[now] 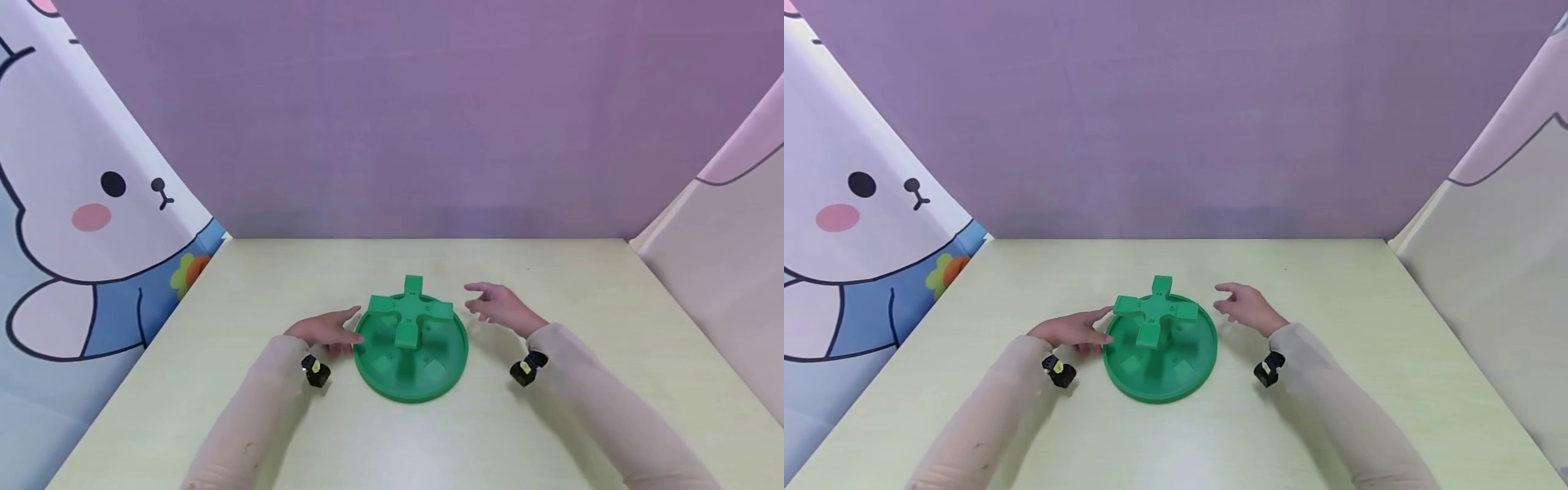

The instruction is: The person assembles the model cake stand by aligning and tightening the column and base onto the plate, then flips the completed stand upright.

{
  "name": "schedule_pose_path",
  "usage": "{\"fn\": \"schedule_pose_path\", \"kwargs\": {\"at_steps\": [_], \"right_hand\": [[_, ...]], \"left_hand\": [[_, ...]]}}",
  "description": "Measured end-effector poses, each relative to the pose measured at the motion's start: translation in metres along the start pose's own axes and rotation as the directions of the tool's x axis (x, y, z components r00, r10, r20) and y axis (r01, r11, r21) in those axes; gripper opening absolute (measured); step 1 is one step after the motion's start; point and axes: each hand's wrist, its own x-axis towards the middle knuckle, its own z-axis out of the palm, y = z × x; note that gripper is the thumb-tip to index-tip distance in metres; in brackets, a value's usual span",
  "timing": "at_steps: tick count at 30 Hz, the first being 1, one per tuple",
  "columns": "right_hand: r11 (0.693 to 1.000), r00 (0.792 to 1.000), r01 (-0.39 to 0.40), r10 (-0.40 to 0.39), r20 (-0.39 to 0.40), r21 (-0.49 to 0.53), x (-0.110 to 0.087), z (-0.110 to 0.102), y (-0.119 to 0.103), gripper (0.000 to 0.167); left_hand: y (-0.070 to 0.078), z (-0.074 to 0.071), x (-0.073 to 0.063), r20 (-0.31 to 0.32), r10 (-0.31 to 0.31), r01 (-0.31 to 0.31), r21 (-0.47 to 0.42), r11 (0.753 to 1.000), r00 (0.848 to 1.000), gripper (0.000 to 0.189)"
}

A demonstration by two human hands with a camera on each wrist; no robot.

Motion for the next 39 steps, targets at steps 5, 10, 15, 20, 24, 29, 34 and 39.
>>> {"fn": "schedule_pose_path", "kwargs": {"at_steps": [5, 10, 15, 20, 24, 29, 34, 39], "right_hand": [[0.996, 0.991, -0.082, 0.084, 0.102, -0.02, 0.001, 0.012, 0.011, 0.061], [0.997, 0.979, -0.06, 0.067, 0.191, -0.043, -0.001, 0.022, 0.018, 0.066], [0.998, 0.974, -0.056, 0.062, 0.218, -0.033, -0.002, 0.026, 0.023, 0.068], [0.995, 0.974, -0.069, 0.083, 0.209, -0.075, 0.0, 0.03, 0.024, 0.071], [0.991, 0.972, -0.085, 0.105, 0.212, -0.103, 0.001, 0.033, 0.021, 0.074], [0.99, 0.971, -0.095, 0.116, 0.21, -0.108, 0.0, 0.037, 0.016, 0.072], [0.982, 0.969, -0.073, 0.111, 0.223, -0.171, 0.004, 0.039, 0.014, 0.069], [0.97, 0.972, -0.074, 0.122, 0.2, -0.231, 0.007, 0.036, 0.012, 0.066]], "left_hand": [[0.004, 0.002, -0.001, 0.007, -0.065, 0.065, -0.114, 0.991, 0.998, 0.078], [0.0, 0.002, 0.003, 0.044, -0.059, 0.065, -0.134, 0.989, 0.997, 0.077], [-0.004, 0.002, 0.007, 0.082, -0.047, 0.058, -0.14, 0.988, 0.996, 0.078], [0.0, 0.006, 0.01, 0.078, -0.04, 0.049, -0.13, 0.99, 0.996, 0.078], [0.003, 0.011, 0.013, 0.057, -0.06, 0.068, -0.153, 0.986, 0.997, 0.077], [0.005, 0.015, 0.016, 0.027, -0.053, 0.056, -0.125, 0.991, 0.998, 0.076], [0.005, 0.016, 0.016, 0.0, -0.065, 0.065, -0.096, 0.993, 0.998, 0.073], [0.006, 0.015, 0.013, -0.015, -0.072, 0.071, -0.07, 0.995, 0.997, 0.074]]}}
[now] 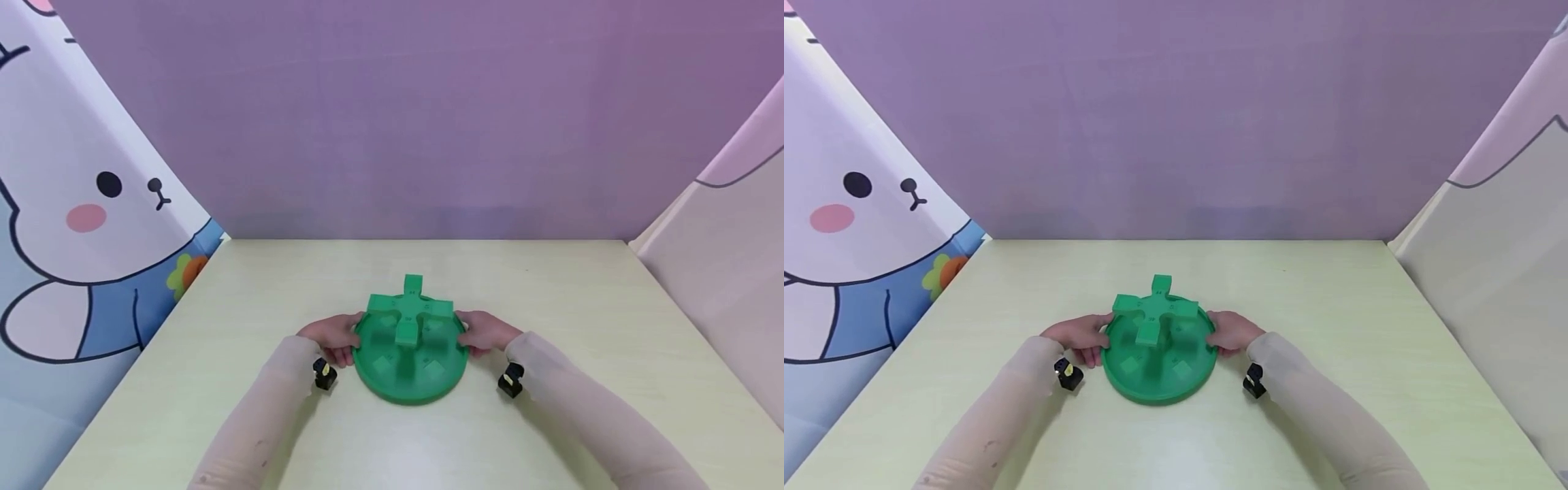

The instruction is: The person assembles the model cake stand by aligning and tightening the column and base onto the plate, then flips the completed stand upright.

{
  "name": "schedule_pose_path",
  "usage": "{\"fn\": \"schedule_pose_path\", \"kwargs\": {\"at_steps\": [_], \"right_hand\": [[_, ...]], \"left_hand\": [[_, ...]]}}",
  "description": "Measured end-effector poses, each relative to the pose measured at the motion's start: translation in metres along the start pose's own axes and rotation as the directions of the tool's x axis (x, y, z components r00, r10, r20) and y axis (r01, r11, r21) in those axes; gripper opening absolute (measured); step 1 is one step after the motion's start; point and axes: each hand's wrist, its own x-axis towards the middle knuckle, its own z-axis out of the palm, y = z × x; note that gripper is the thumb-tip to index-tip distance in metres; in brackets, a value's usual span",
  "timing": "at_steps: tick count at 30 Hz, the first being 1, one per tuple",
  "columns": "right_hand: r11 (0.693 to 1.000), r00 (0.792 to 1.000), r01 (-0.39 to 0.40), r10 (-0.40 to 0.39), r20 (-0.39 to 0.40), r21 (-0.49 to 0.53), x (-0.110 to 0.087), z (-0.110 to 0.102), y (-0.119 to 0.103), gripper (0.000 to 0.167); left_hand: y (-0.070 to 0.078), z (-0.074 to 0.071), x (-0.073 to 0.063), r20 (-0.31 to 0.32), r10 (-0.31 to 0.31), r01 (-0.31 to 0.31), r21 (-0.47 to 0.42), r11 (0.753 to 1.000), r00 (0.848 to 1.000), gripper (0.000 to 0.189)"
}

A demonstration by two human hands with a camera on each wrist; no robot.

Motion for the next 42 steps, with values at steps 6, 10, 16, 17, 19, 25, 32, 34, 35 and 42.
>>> {"fn": "schedule_pose_path", "kwargs": {"at_steps": [6, 10, 16, 17, 19, 25, 32, 34, 35, 42], "right_hand": [[0.999, 0.999, 0.031, -0.029, -0.041, 0.034, -0.006, -0.011, -0.005, 0.066], [0.992, 0.997, 0.056, -0.05, -0.054, 0.115, -0.008, -0.015, -0.006, 0.068], [0.928, 0.999, 0.038, -0.021, -0.05, 0.369, -0.012, -0.017, -0.004, 0.074], [0.91, 0.998, 0.046, -0.028, -0.051, 0.411, -0.013, -0.018, -0.004, 0.074], [0.871, 0.998, 0.059, -0.033, -0.061, 0.488, -0.014, -0.02, -0.005, 0.075], [0.81, 0.995, 0.087, -0.045, -0.087, 0.579, -0.017, -0.025, -0.005, 0.074], [0.725, 0.986, 0.165, -0.107, -0.127, 0.668, -0.019, -0.027, -0.004, 0.069], [0.704, 0.984, 0.179, -0.122, -0.131, 0.688, -0.02, -0.027, -0.005, 0.069], [0.695, 0.983, 0.183, -0.127, -0.133, 0.696, -0.021, -0.027, -0.005, 0.069], [0.621, 0.975, 0.221, -0.147, -0.166, 0.752, -0.022, -0.027, -0.005, 0.07]], "left_hand": [[0.006, -0.009, -0.006, -0.03, 0.021, -0.019, 0.081, 0.997, 0.999, 0.076], [0.005, -0.014, -0.008, -0.027, 0.063, -0.062, 0.032, 0.998, 0.998, 0.076], [0.003, -0.02, -0.009, -0.009, 0.13, -0.13, -0.145, 0.981, 0.992, 0.076], [0.003, -0.02, -0.009, -0.011, 0.138, -0.138, -0.178, 0.974, 0.99, 0.076], [0.003, -0.021, -0.01, -0.02, 0.15, -0.15, -0.24, 0.959, 0.989, 0.075], [0.007, -0.02, -0.011, -0.061, 0.191, -0.2, -0.39, 0.899, 0.98, 0.069], [0.007, -0.015, -0.008, -0.114, 0.203, -0.231, -0.564, 0.793, 0.973, 0.068], [0.007, -0.014, -0.008, -0.131, 0.212, -0.248, -0.586, 0.771, 0.969, 0.069], [0.007, -0.015, -0.008, -0.139, 0.217, -0.256, -0.597, 0.76, 0.966, 0.07], [0.009, -0.015, -0.008, -0.179, 0.245, -0.299, -0.687, 0.662, 0.953, 0.072]]}}
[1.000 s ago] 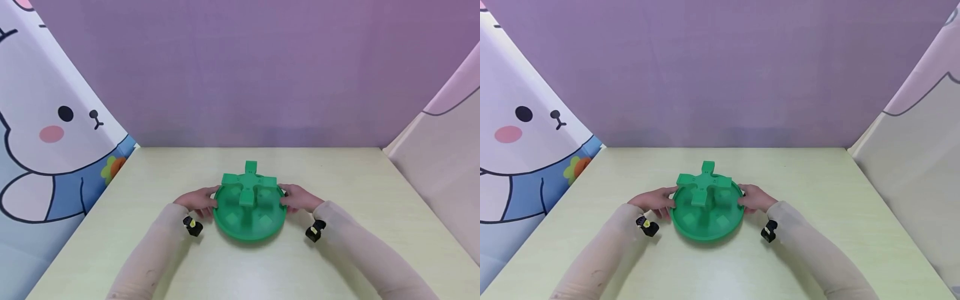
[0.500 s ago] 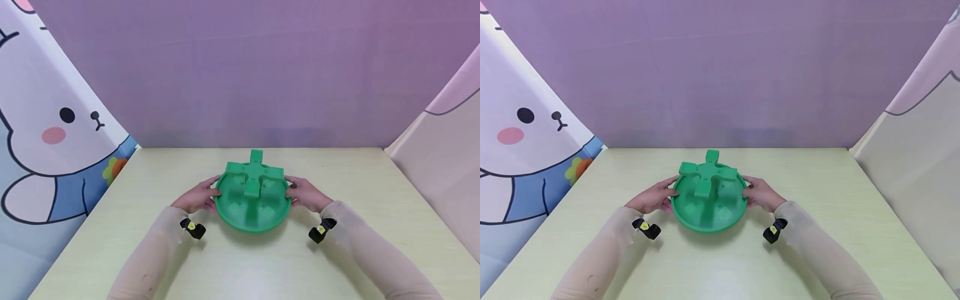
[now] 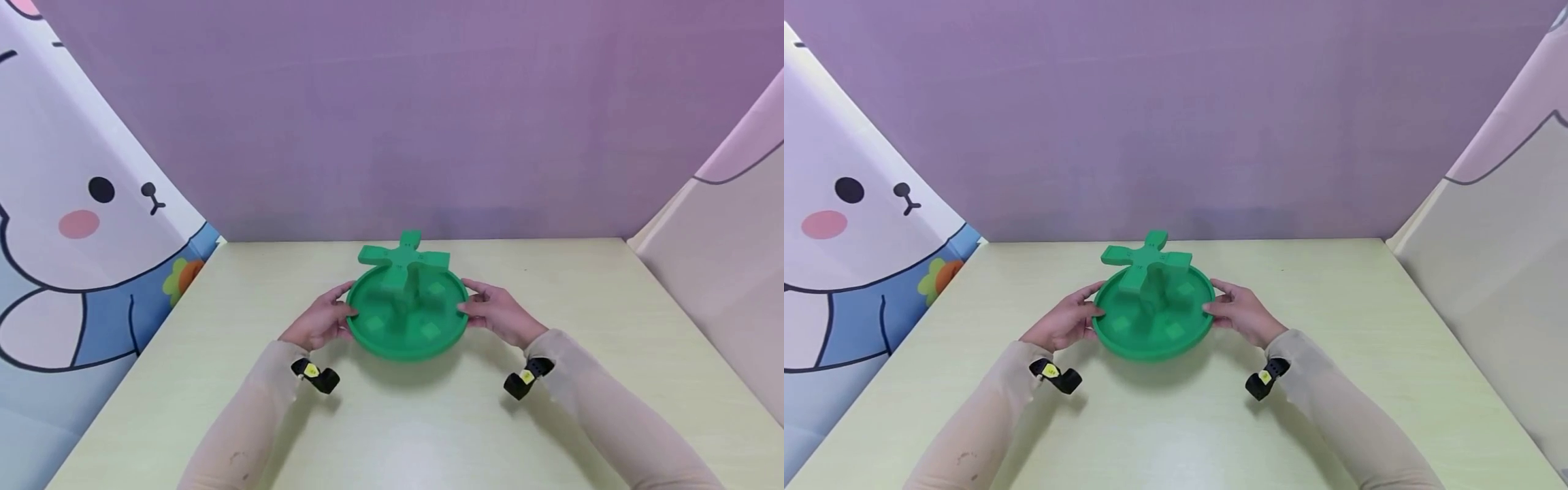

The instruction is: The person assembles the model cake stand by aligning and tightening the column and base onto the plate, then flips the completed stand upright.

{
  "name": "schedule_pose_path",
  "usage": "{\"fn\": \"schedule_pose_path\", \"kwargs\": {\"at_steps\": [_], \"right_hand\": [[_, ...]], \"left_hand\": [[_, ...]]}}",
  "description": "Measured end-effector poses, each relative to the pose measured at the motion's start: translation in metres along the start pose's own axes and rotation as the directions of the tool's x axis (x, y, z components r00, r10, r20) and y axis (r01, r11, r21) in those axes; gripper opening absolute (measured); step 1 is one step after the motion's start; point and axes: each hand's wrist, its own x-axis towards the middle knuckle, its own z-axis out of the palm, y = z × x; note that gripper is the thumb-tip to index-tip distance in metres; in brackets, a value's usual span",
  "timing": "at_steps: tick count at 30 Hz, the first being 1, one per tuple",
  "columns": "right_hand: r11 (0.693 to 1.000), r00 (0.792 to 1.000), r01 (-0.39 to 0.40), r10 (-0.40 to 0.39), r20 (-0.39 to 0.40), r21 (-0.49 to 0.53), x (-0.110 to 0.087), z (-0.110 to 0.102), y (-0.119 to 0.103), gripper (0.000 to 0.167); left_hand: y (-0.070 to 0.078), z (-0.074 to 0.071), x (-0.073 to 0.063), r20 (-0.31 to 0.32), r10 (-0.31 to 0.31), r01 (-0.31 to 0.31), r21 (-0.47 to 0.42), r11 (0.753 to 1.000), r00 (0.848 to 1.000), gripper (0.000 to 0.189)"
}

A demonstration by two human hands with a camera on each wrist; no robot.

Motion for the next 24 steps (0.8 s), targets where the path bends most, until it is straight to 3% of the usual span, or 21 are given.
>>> {"fn": "schedule_pose_path", "kwargs": {"at_steps": [5, 9, 12, 15, 16, 17, 19, 21, 24], "right_hand": [[0.997, 0.995, 0.077, -0.078, 0.062, 0.022, -0.001, -0.004, 0.001, 0.066], [0.98, 0.987, 0.151, -0.142, 0.071, -0.133, -0.003, -0.004, 0.002, 0.071], [0.938, 0.977, 0.211, -0.206, 0.046, -0.274, -0.004, 0.0, 0.004, 0.076], [0.839, 0.939, 0.312, -0.342, 0.014, -0.446, -0.006, 0.006, 0.008, 0.073], [0.789, 0.917, 0.347, -0.4, 0.006, -0.507, -0.006, 0.008, 0.009, 0.07], [0.72, 0.882, 0.388, -0.471, 0.005, -0.575, -0.006, 0.009, 0.011, 0.067], [0.563, 0.789, 0.449, -0.615, 0.011, -0.694, -0.006, 0.012, 0.013, 0.06], [0.406, 0.673, 0.501, -0.738, 0.05, -0.764, -0.006, 0.013, 0.014, 0.053], [0.189, 0.483, 0.588, -0.862, 0.153, -0.787, -0.002, 0.012, 0.014, 0.034]], "left_hand": [[0.006, 0.0, -0.002, -0.005, 0.036, -0.036, -0.016, 0.999, 0.999, 0.072], [0.012, -0.002, -0.003, 0.001, 0.055, -0.055, 0.0, 0.999, 0.999, 0.07], [0.015, -0.002, -0.006, -0.009, 0.067, -0.067, -0.001, 0.998, 0.998, 0.068], [0.015, 0.0, -0.009, -0.048, 0.078, -0.079, -0.008, 0.997, 0.996, 0.065], [0.014, 0.001, -0.01, -0.069, 0.081, -0.082, -0.008, 0.997, 0.994, 0.064], [0.014, 0.002, -0.011, -0.091, 0.085, -0.086, -0.008, 0.996, 0.992, 0.063], [0.013, 0.003, -0.014, -0.126, 0.099, -0.1, -0.005, 0.995, 0.987, 0.062], [0.013, 0.003, -0.016, -0.137, 0.11, -0.111, 0.003, 0.994, 0.984, 0.06], [0.014, 0.004, -0.018, -0.13, 0.116, -0.117, 0.003, 0.993, 0.985, 0.057]]}}
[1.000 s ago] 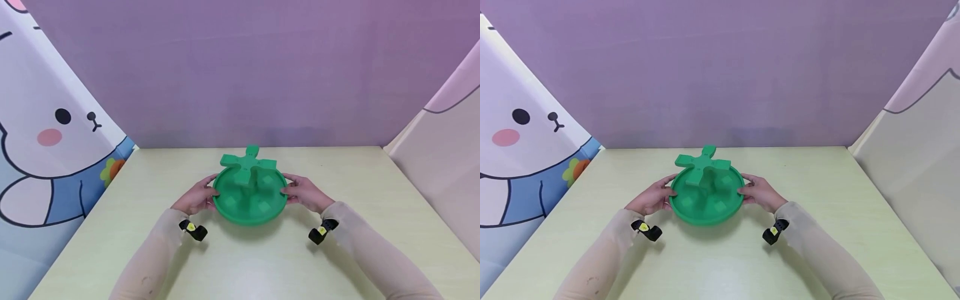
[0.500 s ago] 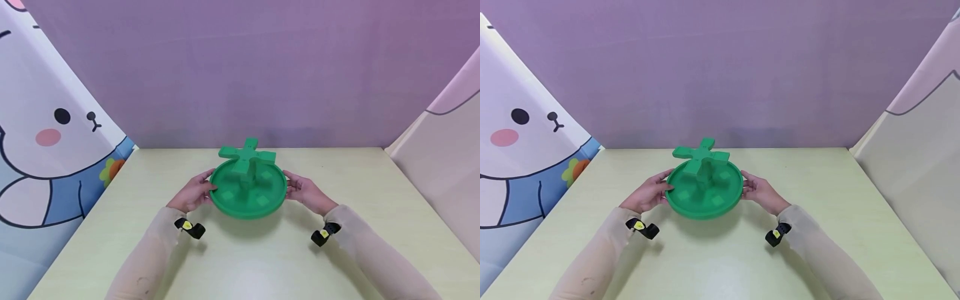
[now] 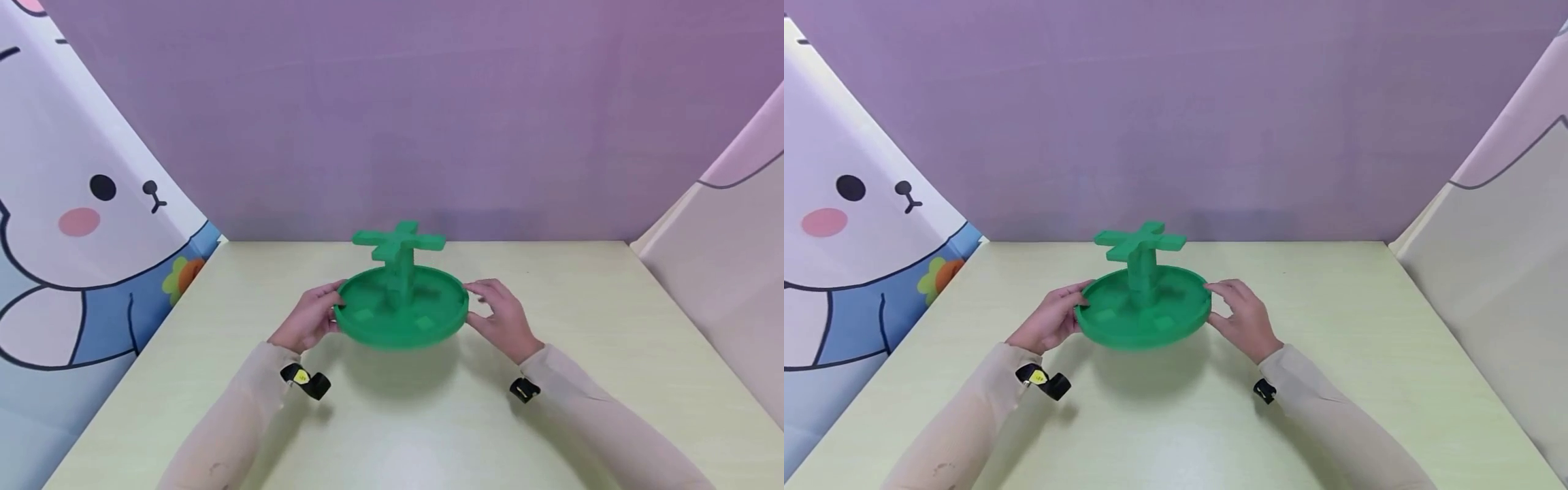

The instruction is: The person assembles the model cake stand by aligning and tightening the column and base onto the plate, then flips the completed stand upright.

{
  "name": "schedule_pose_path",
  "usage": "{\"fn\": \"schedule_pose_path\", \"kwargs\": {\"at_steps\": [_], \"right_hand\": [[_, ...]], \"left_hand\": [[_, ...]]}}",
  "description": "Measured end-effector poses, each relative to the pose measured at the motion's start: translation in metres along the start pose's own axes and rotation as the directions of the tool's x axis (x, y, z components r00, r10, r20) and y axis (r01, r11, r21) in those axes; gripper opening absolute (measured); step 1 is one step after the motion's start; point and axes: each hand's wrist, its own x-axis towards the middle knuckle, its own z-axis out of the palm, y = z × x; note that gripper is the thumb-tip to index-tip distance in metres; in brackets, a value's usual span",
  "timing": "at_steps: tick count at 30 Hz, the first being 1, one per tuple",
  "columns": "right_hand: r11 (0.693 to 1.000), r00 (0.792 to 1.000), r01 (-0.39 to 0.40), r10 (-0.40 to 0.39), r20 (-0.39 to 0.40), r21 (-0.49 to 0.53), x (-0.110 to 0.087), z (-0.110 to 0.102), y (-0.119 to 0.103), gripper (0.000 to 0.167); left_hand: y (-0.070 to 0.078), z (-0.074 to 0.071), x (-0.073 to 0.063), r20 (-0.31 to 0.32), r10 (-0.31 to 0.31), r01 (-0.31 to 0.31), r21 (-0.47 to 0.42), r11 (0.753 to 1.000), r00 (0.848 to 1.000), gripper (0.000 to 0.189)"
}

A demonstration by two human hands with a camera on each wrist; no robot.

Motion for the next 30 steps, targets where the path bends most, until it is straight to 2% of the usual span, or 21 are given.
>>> {"fn": "schedule_pose_path", "kwargs": {"at_steps": [3, 4, 6, 10, 13, 15, 18, 21, 23, 25, 27, 30], "right_hand": [[0.984, 0.982, 0.179, -0.178, -0.061, 0.01, 0.003, 0.004, 0.001, 0.033], [0.974, 0.972, 0.226, -0.225, -0.071, 0.011, 0.004, 0.005, 0.001, 0.037], [0.957, 0.955, 0.288, -0.286, -0.079, 0.021, 0.006, 0.007, -0.001, 0.034], [0.945, 0.943, 0.327, -0.326, -0.064, 0.016, 0.006, 0.008, -0.003, 0.028], [0.949, 0.947, 0.316, -0.314, -0.068, 0.008, 0.006, 0.009, -0.003, 0.006], [0.957, 0.954, 0.291, -0.29, -0.07, -0.006, 0.005, 0.01, -0.004, 0.017], [0.971, 0.968, 0.24, -0.241, -0.074, -0.02, 0.004, 0.008, -0.007, 0.035], [0.988, 0.985, 0.152, -0.153, -0.077, -0.016, 0.003, 0.005, -0.01, 0.036], [0.998, 0.995, 0.061, -0.06, -0.085, 0.002, 0.002, 0.003, -0.013, 0.038], [0.997, 0.994, -0.061, 0.066, -0.086, 0.055, 0.0, 0.0, -0.015, 0.039], [0.972, 0.975, -0.196, 0.207, -0.079, 0.133, 0.0, -0.003, -0.018, 0.036], [0.881, 0.91, -0.385, 0.411, -0.043, 0.276, 0.001, -0.009, -0.023, 0.032]], "left_hand": [[0.002, 0.0, -0.001, 0.017, -0.014, 0.014, -0.012, 1.0, 1.0, 0.053], [0.002, 0.0, -0.002, 0.018, -0.018, 0.019, -0.013, 1.0, 1.0, 0.053], [0.003, -0.001, -0.004, 0.023, -0.026, 0.026, -0.017, 1.0, 0.999, 0.053], [0.006, -0.002, -0.006, 0.028, -0.045, 0.046, -0.018, 0.999, 0.999, 0.054], [0.006, -0.001, -0.007, 0.038, -0.068, 0.069, -0.026, 0.997, 0.997, 0.053], [0.007, 0.001, -0.008, 0.04, -0.082, 0.084, -0.03, 0.996, 0.996, 0.052], [0.008, 0.004, -0.008, 0.041, -0.092, 0.093, -0.028, 0.995, 0.995, 0.045], [0.008, 0.007, -0.009, 0.024, -0.088, 0.089, -0.019, 0.996, 0.996, 0.031], [0.008, 0.008, -0.009, 0.025, -0.082, 0.081, 0.012, 0.997, 0.996, 0.031], [0.007, 0.008, -0.01, 0.028, -0.068, 0.066, 0.073, 0.995, 0.997, 0.036], [0.005, 0.006, -0.012, 0.027, -0.042, 0.038, 0.162, 0.986, 0.999, 0.039], [0.002, 0.0, -0.015, 0.035, 0.018, -0.028, 0.306, 0.951, 0.999, 0.043]]}}
